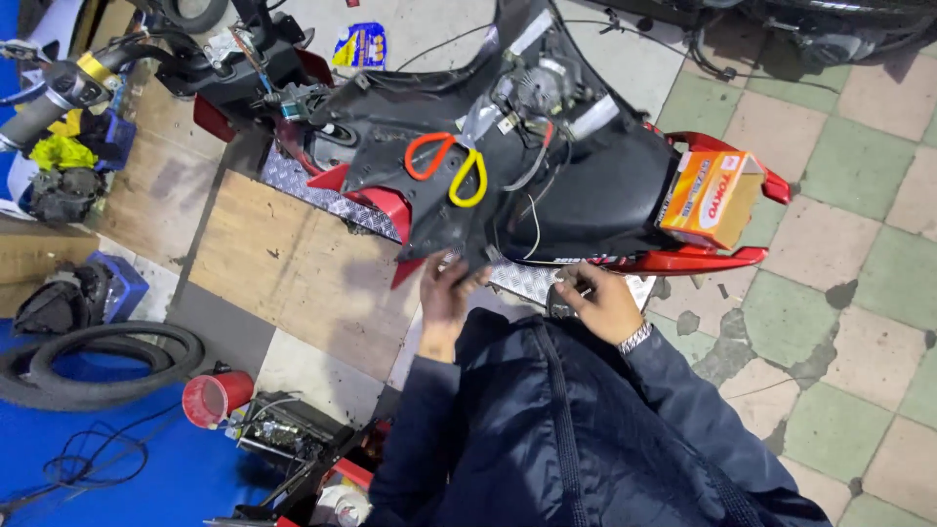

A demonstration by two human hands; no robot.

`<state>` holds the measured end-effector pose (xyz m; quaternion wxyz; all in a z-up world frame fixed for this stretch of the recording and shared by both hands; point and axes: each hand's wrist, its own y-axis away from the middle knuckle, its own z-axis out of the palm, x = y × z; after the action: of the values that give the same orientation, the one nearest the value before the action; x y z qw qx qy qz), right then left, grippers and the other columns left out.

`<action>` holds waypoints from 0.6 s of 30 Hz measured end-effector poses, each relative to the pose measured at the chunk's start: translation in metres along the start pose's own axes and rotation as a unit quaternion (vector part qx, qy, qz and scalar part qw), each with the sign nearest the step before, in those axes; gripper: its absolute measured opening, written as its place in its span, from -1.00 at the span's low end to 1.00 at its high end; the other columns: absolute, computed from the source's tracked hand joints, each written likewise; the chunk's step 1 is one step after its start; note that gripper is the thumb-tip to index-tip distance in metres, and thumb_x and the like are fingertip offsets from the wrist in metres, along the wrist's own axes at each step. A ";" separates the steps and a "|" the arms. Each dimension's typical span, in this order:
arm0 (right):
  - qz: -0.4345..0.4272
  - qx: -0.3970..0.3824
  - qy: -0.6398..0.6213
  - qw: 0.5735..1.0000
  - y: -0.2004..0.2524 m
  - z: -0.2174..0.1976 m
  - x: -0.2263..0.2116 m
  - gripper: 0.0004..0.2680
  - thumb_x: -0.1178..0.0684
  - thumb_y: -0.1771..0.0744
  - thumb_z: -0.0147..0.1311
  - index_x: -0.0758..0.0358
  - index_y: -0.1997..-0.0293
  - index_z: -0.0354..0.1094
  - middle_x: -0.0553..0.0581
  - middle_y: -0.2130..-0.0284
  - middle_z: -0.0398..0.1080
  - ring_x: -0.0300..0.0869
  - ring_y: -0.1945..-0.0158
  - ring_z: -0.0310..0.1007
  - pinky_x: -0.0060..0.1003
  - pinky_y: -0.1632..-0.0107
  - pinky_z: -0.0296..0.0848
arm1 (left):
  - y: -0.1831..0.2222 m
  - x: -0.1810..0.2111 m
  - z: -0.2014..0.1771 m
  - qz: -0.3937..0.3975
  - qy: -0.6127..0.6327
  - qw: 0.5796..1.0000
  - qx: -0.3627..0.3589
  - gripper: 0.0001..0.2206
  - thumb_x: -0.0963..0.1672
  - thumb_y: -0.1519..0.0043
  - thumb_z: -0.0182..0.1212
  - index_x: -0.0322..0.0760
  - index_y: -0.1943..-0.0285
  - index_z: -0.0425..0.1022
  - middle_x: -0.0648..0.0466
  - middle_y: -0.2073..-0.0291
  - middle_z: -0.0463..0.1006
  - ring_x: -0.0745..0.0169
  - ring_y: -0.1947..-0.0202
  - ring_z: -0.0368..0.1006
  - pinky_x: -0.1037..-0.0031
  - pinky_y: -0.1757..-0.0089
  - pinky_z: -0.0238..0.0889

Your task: The person is stripping electrical wires using scissors and connecting them to the wiring harness of a motorcycle.

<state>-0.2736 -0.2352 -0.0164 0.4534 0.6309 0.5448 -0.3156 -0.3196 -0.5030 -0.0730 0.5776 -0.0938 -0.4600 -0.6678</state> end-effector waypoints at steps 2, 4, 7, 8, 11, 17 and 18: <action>0.021 -0.015 -0.001 1.000 0.003 0.008 0.004 -0.86 0.06 -0.28 0.24 0.24 0.15 0.53 0.21 0.43 0.58 0.06 0.27 0.62 -0.11 0.20 0.55 | 0.021 0.010 0.012 0.020 -0.027 0.999 -0.030 -0.75 -0.28 -0.19 0.22 -0.30 -0.02 0.37 -0.25 0.24 0.57 -0.38 0.33 0.61 0.10 0.27 0.62; 0.045 -0.028 0.000 0.999 0.005 0.015 0.001 -0.86 0.07 -0.27 0.24 0.26 0.17 0.53 0.22 0.44 0.58 0.07 0.27 0.62 -0.12 0.20 0.56 | 0.030 0.010 0.011 0.035 -0.054 0.996 -0.061 -0.73 -0.25 -0.20 0.21 -0.29 -0.06 0.33 -0.28 0.23 0.63 -0.25 0.38 0.64 0.23 0.33 0.61; 0.067 -0.046 0.029 0.996 0.002 0.029 -0.011 -0.84 -0.01 -0.27 0.26 0.25 0.26 0.51 0.24 0.47 0.58 0.08 0.31 0.63 -0.13 0.24 0.55 | 0.026 0.008 -0.004 0.024 -0.055 0.995 -0.078 -0.63 -0.25 -0.20 0.20 -0.23 -0.20 0.32 -0.27 0.11 0.65 -0.25 0.39 0.63 0.21 0.34 0.58; 0.075 -0.047 0.034 0.995 0.002 0.033 -0.012 -0.84 -0.02 -0.28 0.25 0.23 0.25 0.51 0.23 0.46 0.58 0.09 0.30 0.63 -0.12 0.24 0.55 | 0.024 0.010 -0.006 0.011 -0.044 0.994 -0.096 -0.58 -0.26 -0.18 0.21 -0.25 -0.23 0.29 -0.28 0.07 0.63 -0.27 0.39 0.63 0.20 0.35 0.58; 0.095 -0.046 0.029 0.994 0.001 0.047 -0.020 -0.85 -0.01 -0.28 0.23 0.22 0.20 0.52 0.23 0.44 0.59 0.10 0.27 0.63 -0.10 0.21 0.56 | 0.024 0.013 -0.004 -0.014 -0.028 0.994 -0.108 -0.50 -0.27 -0.15 0.24 -0.27 -0.30 0.27 -0.27 -0.01 0.60 -0.25 0.32 0.63 0.18 0.31 0.59; 0.097 0.003 0.026 0.995 -0.007 0.062 -0.034 -0.85 -0.03 -0.29 0.21 0.20 0.22 0.49 0.25 0.42 0.59 0.16 0.23 0.62 -0.01 0.18 0.56 | 0.002 0.011 -0.017 -0.105 -0.026 0.983 -0.146 -0.64 -0.24 -0.17 0.24 -0.29 -0.16 0.37 -0.27 0.06 0.63 -0.27 0.42 0.62 0.23 0.41 0.57; 0.095 0.021 0.009 0.995 -0.001 0.064 -0.029 -0.87 -0.02 -0.30 0.19 0.16 0.20 0.49 0.26 0.41 0.58 0.17 0.20 0.61 0.03 0.16 0.55 | 0.002 0.004 -0.023 -0.124 -0.043 0.982 -0.135 -0.71 -0.23 -0.18 0.22 -0.29 -0.09 0.41 -0.21 0.10 0.67 -0.20 0.42 0.64 0.30 0.40 0.56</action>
<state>-0.2742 -0.3055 -0.0153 0.4631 0.6919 0.4798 -0.2768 -0.3095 -0.5224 -0.0820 0.4518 -0.1413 -0.3983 -0.7856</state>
